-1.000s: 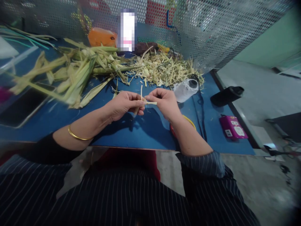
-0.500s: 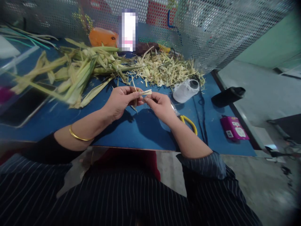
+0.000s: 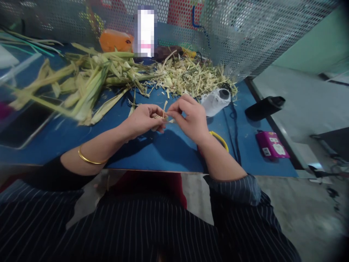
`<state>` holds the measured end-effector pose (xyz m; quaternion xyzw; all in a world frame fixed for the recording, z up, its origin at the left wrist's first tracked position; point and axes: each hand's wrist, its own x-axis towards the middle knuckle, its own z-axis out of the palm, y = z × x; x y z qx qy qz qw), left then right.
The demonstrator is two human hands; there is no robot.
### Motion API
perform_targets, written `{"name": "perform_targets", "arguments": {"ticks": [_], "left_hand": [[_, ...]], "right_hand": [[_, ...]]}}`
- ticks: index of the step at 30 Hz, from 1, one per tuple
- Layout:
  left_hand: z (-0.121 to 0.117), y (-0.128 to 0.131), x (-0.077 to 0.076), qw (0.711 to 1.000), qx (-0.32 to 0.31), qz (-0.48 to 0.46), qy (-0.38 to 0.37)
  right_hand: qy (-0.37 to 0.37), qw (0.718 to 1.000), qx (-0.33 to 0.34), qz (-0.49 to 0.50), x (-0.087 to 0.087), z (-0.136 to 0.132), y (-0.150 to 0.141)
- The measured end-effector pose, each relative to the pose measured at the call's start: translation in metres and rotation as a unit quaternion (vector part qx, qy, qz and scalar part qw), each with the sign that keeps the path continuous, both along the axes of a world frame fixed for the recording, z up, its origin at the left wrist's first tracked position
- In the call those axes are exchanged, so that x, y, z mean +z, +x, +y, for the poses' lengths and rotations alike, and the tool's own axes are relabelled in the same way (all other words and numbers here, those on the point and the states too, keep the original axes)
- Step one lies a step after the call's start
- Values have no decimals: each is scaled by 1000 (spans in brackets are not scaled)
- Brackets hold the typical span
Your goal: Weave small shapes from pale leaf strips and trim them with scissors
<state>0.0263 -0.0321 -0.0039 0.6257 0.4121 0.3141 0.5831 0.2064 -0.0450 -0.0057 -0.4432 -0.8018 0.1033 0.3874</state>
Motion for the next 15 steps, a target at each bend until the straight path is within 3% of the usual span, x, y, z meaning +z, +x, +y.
{"name": "perform_targets", "arguments": {"ticks": [4, 9, 12, 15], "left_hand": [[1, -1, -1, 999, -44, -13, -2], [1, -2, -3, 995, -81, -58, 24], [3, -3, -6, 992, -78, -92, 36], [5, -3, -8, 992, -70, -103, 26]], "right_hand": [[-102, 987, 18, 119, -3, 5, 3], [-289, 918, 39, 268, -9, 11, 5], [-307, 898, 35, 314, -11, 13, 3], [-263, 910, 14, 319, -13, 12, -1]]}}
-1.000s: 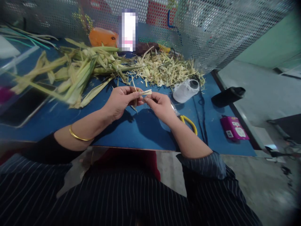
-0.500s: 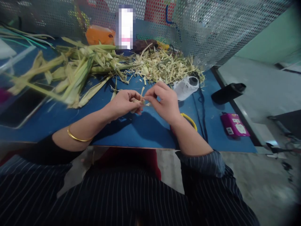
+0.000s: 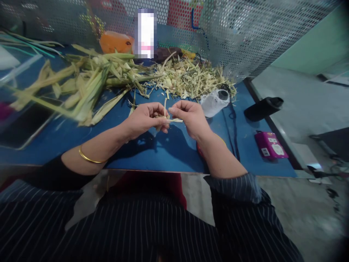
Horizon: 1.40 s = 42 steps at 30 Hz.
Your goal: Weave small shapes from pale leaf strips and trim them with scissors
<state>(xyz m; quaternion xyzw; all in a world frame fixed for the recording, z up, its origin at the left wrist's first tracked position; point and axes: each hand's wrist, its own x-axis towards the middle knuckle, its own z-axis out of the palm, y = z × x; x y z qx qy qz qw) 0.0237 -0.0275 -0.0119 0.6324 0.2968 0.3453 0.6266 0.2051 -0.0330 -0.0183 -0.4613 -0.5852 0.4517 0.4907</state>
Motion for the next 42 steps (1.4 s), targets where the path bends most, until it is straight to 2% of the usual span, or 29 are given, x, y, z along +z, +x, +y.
{"name": "perform_targets", "arguments": {"ticks": [5, 8, 10, 17, 20, 23, 26, 29, 31, 35, 38, 40, 42], "left_hand": [[-1, 0, 3, 999, -9, 9, -45], [-3, 0, 4, 998, -17, 0, -57], [-3, 1, 4, 998, -18, -8, -52], [-2, 1, 0, 999, 15, -42, -15], [-2, 2, -1, 997, 64, -30, -25], [-2, 3, -1, 990, 130, -26, -48], [2, 5, -4, 981, 183, -52, -41], [6, 6, -6, 970, 236, -62, 2], [8, 6, -7, 963, 263, -45, 39], [6, 5, -6, 958, 266, 31, 103], [4, 3, -5, 953, 251, 91, 145], [3, 2, -4, 953, 238, 107, 152], [3, 1, -3, 966, 206, 102, 121]], "right_hand": [[125, 988, -60, -67, 2, -4, -3], [170, 979, -76, -88, 3, -5, -2], [157, 981, -76, -84, 2, -3, -2], [-11, 1000, -4, -22, -6, 1, -3], [-34, 999, 5, -40, -8, 1, -4], [-4, 994, 14, -107, -9, -1, -5], [102, 965, 12, -240, -7, -6, -7], [215, 906, 22, -363, -3, -15, -10], [264, 864, 29, -429, 0, -19, -12], [337, 793, 47, -506, 2, -23, -17], [373, 782, 80, -494, 2, -24, -18], [371, 797, 86, -469, 2, -23, -16], [353, 825, 70, -436, 3, -21, -12]]}}
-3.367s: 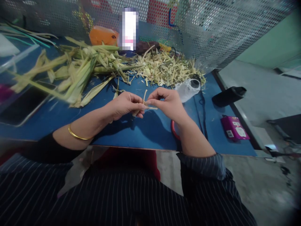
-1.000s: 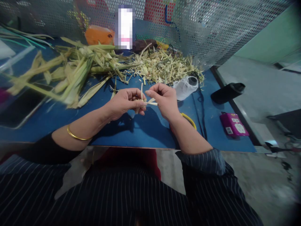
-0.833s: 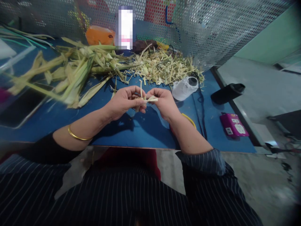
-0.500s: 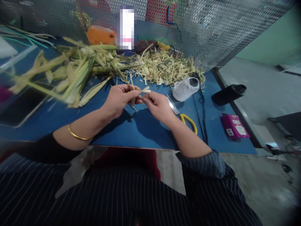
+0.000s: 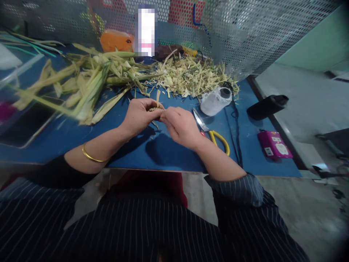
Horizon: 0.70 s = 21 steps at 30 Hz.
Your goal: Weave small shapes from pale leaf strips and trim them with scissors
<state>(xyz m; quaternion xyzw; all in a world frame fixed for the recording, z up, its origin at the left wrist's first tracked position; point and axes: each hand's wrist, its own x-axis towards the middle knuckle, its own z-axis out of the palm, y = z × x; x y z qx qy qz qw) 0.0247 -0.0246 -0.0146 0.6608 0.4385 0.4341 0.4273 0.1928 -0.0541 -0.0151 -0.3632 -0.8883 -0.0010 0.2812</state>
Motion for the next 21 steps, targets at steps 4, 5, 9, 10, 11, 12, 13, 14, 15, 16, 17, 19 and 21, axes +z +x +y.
{"name": "perform_targets", "arguments": {"ticks": [4, 5, 9, 10, 11, 12, 13, 14, 15, 16, 17, 19, 21], "left_hand": [[-2, -1, 5, 992, -96, -10, -80], [-3, -1, 6, 989, -115, -11, -92], [-5, -1, 7, 976, -171, -39, -132], [-5, -1, 7, 973, -181, -42, -137], [-5, -1, 7, 971, -189, -45, -139], [-5, -2, 8, 970, -197, -48, -138], [-5, -2, 8, 968, -202, -54, -136], [-5, -2, 8, 968, -203, -61, -132], [-5, -2, 8, 968, -204, -68, -127], [-5, -2, 9, 969, -203, -73, -122], [-5, -3, 9, 970, -201, -74, -115], [-5, -3, 9, 974, -188, -73, -100], [-4, -2, 8, 981, -160, -73, -82]], "right_hand": [[-38, 993, -18, 114, 5, 6, 10], [-50, 989, -15, 139, 6, 7, 12], [-102, 969, -23, 223, 9, 12, 17], [-118, 962, -31, 242, 8, 13, 17], [-136, 955, -39, 261, 8, 14, 17], [-156, 947, -47, 278, 7, 16, 17], [-178, 938, -55, 293, 5, 17, 17], [-200, 929, -61, 305, 4, 19, 17], [-222, 920, -66, 316, 1, 21, 17], [-243, 911, -69, 325, -1, 23, 16], [-262, 904, -69, 331, -4, 24, 16], [-291, 897, -67, 327, -8, 26, 14], [-302, 901, -73, 302, -9, 26, 12]]}}
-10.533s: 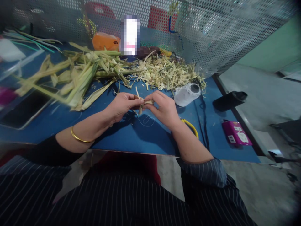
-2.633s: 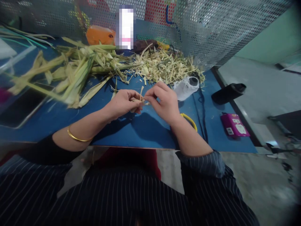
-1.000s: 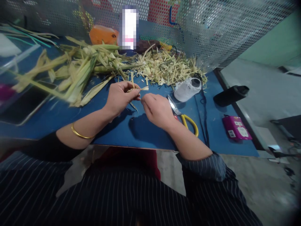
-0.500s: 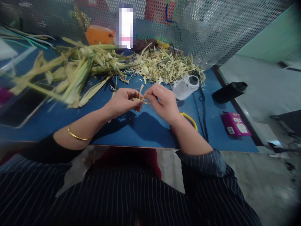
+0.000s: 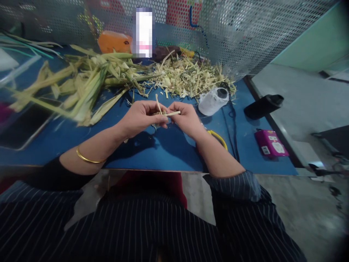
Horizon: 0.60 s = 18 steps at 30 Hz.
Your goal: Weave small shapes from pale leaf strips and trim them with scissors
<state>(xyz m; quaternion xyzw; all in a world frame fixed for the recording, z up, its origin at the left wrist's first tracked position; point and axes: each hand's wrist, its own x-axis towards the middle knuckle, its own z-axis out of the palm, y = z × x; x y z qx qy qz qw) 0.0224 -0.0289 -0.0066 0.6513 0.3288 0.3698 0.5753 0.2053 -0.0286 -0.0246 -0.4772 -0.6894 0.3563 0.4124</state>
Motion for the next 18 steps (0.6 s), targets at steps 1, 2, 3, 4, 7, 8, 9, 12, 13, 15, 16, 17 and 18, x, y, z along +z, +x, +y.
{"name": "perform_targets", "arguments": {"ticks": [1, 2, 3, 4, 7, 8, 9, 12, 13, 15, 16, 17, 18], "left_hand": [[0, 0, -1, 1000, 22, -4, 7], [1, 1, -1, 999, 47, -10, 13], [2, 1, -2, 997, 72, -17, 17], [3, 1, -3, 995, 96, -22, 22], [6, 2, -4, 987, 155, -17, 44], [7, 2, -4, 984, 172, -14, 51], [8, 2, -4, 981, 187, -11, 56], [9, 2, -4, 977, 208, -8, 55], [9, 2, -4, 977, 209, -8, 50], [9, 2, -5, 977, 210, -9, 37], [8, 3, -5, 977, 212, -11, 30], [8, 3, -5, 976, 214, -13, 25], [9, 3, -5, 976, 217, -14, 21]], "right_hand": [[-3, 1000, 1, -17, 0, -1, -1], [-1, 999, 0, -35, 0, -2, -1], [8, 999, -1, -53, 0, -3, -2], [26, 997, -3, -75, 0, -5, -3], [122, 978, -9, -169, 1, -11, -5], [157, 966, -11, -206, 2, -13, -6], [189, 951, -11, -244, 3, -16, -7], [261, 905, -7, -337, 8, -21, -10], [277, 892, -6, -357, 9, -22, -10], [299, 874, -3, -384, 10, -23, -10], [305, 868, -2, -392, 10, -23, -10], [309, 864, 0, -396, 10, -23, -10], [310, 863, 2, -398, 9, -23, -10]]}}
